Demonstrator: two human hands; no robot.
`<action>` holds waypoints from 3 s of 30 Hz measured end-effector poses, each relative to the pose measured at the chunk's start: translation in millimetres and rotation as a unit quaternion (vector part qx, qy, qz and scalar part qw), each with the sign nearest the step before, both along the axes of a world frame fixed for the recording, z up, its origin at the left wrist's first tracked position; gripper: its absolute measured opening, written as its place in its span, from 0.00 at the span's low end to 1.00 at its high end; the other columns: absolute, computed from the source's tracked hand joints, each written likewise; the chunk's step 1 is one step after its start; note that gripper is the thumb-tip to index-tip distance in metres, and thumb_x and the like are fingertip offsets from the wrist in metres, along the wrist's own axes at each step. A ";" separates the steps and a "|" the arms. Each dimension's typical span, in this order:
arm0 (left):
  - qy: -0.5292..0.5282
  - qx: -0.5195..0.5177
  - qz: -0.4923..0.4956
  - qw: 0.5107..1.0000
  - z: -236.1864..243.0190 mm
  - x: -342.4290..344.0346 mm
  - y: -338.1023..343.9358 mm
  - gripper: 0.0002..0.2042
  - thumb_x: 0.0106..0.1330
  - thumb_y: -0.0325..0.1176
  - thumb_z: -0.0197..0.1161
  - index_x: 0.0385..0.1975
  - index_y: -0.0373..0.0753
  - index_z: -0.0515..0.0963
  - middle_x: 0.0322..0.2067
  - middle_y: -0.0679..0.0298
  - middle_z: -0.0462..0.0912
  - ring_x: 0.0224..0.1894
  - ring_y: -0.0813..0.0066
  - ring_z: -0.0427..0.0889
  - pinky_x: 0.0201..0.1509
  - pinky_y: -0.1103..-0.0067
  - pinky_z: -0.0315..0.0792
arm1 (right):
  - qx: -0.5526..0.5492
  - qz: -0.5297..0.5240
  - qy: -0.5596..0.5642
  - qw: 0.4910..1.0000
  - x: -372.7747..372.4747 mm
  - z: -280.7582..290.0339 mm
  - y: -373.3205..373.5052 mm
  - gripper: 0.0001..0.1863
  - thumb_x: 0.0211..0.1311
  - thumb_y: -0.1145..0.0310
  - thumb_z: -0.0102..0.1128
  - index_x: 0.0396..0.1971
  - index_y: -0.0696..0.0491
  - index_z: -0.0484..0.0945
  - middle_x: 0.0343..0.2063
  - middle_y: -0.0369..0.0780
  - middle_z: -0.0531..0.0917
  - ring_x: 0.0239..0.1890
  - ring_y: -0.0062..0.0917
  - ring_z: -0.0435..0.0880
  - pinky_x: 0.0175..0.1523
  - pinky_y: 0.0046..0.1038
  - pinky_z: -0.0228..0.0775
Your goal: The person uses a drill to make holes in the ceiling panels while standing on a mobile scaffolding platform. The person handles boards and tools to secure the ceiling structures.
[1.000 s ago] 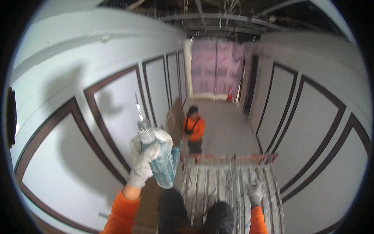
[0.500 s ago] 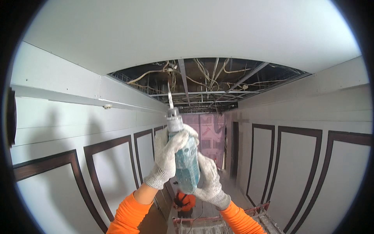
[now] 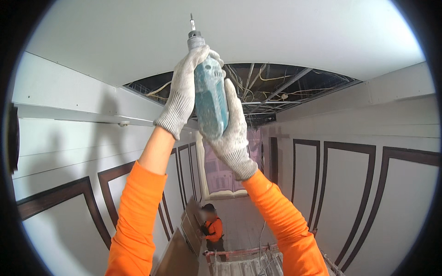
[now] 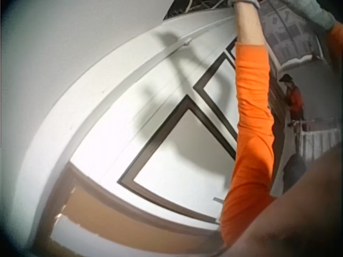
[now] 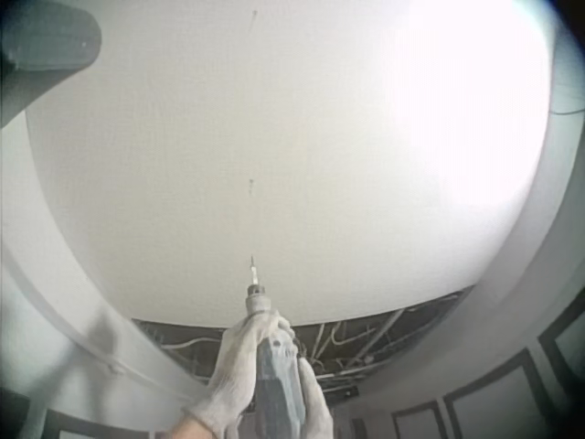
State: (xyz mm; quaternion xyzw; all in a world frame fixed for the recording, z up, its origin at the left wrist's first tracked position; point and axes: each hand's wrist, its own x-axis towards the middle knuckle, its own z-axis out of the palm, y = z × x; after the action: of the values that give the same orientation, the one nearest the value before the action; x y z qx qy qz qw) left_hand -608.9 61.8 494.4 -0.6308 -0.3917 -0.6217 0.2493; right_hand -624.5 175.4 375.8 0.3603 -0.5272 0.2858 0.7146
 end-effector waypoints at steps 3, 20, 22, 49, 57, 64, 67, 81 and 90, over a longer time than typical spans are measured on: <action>-0.028 0.000 0.027 0.999 6.4 -10.3 11.1 0.22 0.73 0.55 0.63 0.45 0.38 0.80 0.36 0.62 0.84 0.40 0.73 0.85 0.48 0.75 0.80 | -0.022 0.005 0.000 1.000 -16.7 17.0 12.2 0.57 0.50 0.69 0.78 0.78 0.59 0.52 0.71 0.51 0.66 0.74 0.41 0.67 0.77 0.38 0.60; -0.022 0.086 0.139 0.986 -35.2 -84.0 60.0 0.35 0.71 0.50 0.67 0.70 0.35 0.63 0.56 0.50 0.79 0.58 0.61 0.82 0.63 0.67 0.75 | -0.034 -0.018 0.024 0.999 -92.0 32.4 51.8 0.54 0.53 0.64 0.77 0.77 0.55 0.55 0.65 0.51 0.72 0.69 0.44 0.73 0.73 0.40 0.66; -0.029 0.081 0.151 0.985 -32.7 -91.8 59.5 0.34 0.72 0.50 0.66 0.69 0.34 0.64 0.56 0.51 0.79 0.58 0.61 0.82 0.62 0.67 0.76 | -0.030 -0.014 0.021 0.999 -101.1 34.5 53.3 0.52 0.55 0.65 0.76 0.77 0.56 0.55 0.65 0.52 0.72 0.68 0.46 0.73 0.73 0.43 0.65; -0.027 0.066 0.186 0.980 13.4 -159.8 44.0 0.34 0.72 0.55 0.64 0.67 0.34 0.68 0.56 0.52 0.81 0.58 0.65 0.81 0.63 0.69 0.73 | -0.051 -0.094 0.048 0.993 -147.9 75.8 36.6 0.50 0.56 0.68 0.72 0.77 0.57 0.55 0.51 0.53 0.77 0.55 0.48 0.79 0.63 0.45 0.70; -0.039 0.068 0.144 0.987 16.2 -176.8 49.3 0.36 0.71 0.56 0.64 0.67 0.33 0.68 0.56 0.52 0.80 0.59 0.64 0.80 0.65 0.70 0.73 | -0.051 -0.119 0.059 0.990 -165.3 78.0 41.9 0.48 0.59 0.67 0.69 0.77 0.57 0.55 0.56 0.55 0.75 0.59 0.50 0.77 0.66 0.45 0.69; -0.025 0.090 0.065 0.994 14.9 -182.1 58.2 0.27 0.73 0.47 0.66 0.62 0.33 0.71 0.50 0.57 0.82 0.51 0.72 0.82 0.56 0.73 0.77 | -0.047 -0.087 0.035 0.995 -170.8 73.8 43.6 0.50 0.56 0.68 0.74 0.77 0.56 0.56 0.63 0.54 0.73 0.67 0.48 0.73 0.72 0.43 0.66; -0.066 0.092 0.108 0.988 9.3 -186.2 62.4 0.27 0.72 0.47 0.67 0.61 0.32 0.72 0.47 0.57 0.83 0.49 0.72 0.83 0.56 0.73 0.77 | -0.039 -0.096 0.032 0.994 -172.1 70.7 46.8 0.52 0.54 0.67 0.77 0.77 0.56 0.55 0.63 0.53 0.73 0.66 0.47 0.74 0.71 0.43 0.66; -0.023 0.056 0.100 0.993 27.2 -194.7 53.8 0.32 0.70 0.54 0.67 0.63 0.34 0.72 0.52 0.56 0.82 0.53 0.69 0.82 0.60 0.71 0.75 | -0.066 -0.094 0.024 0.993 -173.8 81.0 40.1 0.53 0.54 0.67 0.76 0.78 0.54 0.54 0.60 0.54 0.74 0.65 0.49 0.75 0.70 0.44 0.67; -0.035 0.061 0.112 0.991 30.5 -187.1 51.1 0.33 0.69 0.56 0.67 0.61 0.33 0.73 0.49 0.59 0.82 0.51 0.71 0.82 0.58 0.73 0.76 | -0.063 -0.116 0.023 0.991 -180.4 90.0 41.3 0.54 0.53 0.65 0.77 0.77 0.55 0.55 0.61 0.54 0.74 0.65 0.48 0.75 0.70 0.45 0.67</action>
State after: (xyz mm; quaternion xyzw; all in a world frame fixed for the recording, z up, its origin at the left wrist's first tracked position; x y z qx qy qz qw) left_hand -796.0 112.9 524.8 -0.5445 -0.4294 -0.6346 0.3414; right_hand -805.0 216.8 465.8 0.2571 -0.5297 0.2256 0.7761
